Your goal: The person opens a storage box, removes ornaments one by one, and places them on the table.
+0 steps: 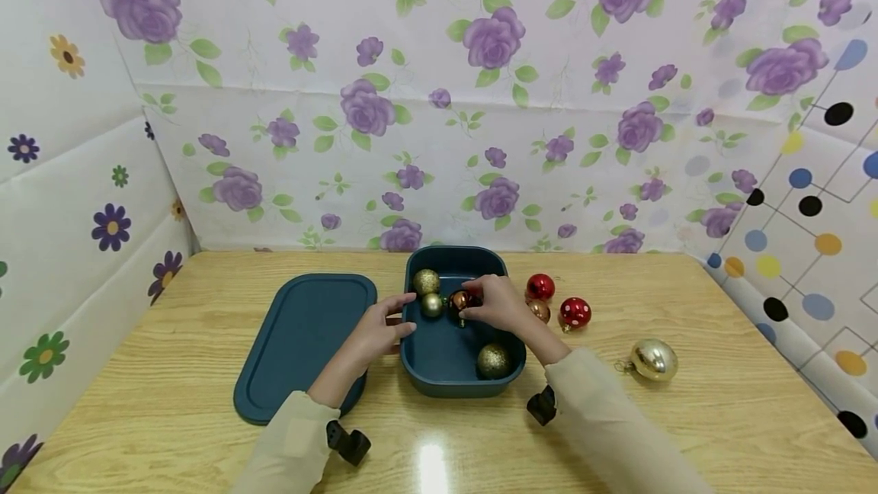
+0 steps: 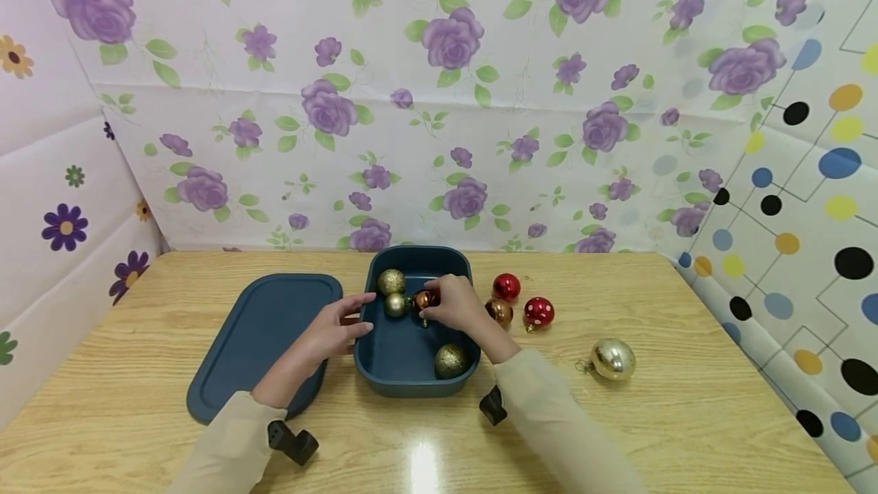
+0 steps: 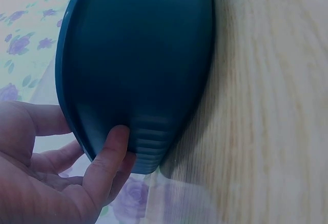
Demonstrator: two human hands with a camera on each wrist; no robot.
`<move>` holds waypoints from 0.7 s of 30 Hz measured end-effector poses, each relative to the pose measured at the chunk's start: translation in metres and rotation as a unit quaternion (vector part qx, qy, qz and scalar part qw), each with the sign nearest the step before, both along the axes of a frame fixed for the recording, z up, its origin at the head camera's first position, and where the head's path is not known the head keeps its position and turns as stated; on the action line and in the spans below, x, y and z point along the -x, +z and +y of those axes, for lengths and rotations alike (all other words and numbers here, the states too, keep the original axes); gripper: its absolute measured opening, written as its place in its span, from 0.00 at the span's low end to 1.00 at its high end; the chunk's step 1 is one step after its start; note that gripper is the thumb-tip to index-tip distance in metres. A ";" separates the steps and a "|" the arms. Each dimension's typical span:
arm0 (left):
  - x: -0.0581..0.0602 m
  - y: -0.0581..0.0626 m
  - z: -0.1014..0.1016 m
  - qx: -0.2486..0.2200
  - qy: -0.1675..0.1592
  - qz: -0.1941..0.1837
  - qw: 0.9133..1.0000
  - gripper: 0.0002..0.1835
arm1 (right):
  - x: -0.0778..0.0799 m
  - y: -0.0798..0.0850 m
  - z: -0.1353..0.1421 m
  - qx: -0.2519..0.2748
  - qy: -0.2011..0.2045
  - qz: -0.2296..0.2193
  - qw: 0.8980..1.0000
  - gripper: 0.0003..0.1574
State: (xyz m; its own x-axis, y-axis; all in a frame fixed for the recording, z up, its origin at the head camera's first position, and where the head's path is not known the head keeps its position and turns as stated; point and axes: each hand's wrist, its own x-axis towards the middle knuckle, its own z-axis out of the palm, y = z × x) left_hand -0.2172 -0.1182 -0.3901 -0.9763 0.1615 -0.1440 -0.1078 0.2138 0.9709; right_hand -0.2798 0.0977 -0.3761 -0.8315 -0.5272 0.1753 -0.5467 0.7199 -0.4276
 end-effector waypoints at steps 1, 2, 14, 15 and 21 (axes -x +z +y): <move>0.000 0.000 0.000 0.001 0.000 0.000 1.000 0.27 | 0.001 -0.001 -0.001 -0.003 0.000 0.002 1.000 0.29; 0.000 0.000 0.000 0.001 0.001 -0.001 1.000 0.27 | 0.001 -0.001 -0.002 -0.004 -0.002 0.003 1.000 0.29; -0.001 0.001 0.000 -0.003 0.000 0.001 1.000 0.27 | 0.005 -0.005 -0.010 -0.018 -0.025 0.006 1.000 0.25; -0.001 0.001 0.000 -0.004 -0.001 0.001 1.000 0.27 | 0.005 -0.006 -0.010 -0.018 -0.026 0.007 0.999 0.24; -0.001 0.001 0.000 -0.007 0.000 0.002 1.000 0.27 | 0.005 -0.007 -0.009 -0.014 -0.024 0.005 1.000 0.24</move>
State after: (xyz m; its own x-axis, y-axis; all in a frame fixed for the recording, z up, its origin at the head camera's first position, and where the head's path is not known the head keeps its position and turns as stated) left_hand -0.2159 -0.1183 -0.3894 -0.9770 0.1630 -0.1373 -0.1035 0.2001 0.9743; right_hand -0.2850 0.0889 -0.3833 -0.8543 -0.4916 0.1689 -0.5152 0.7571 -0.4018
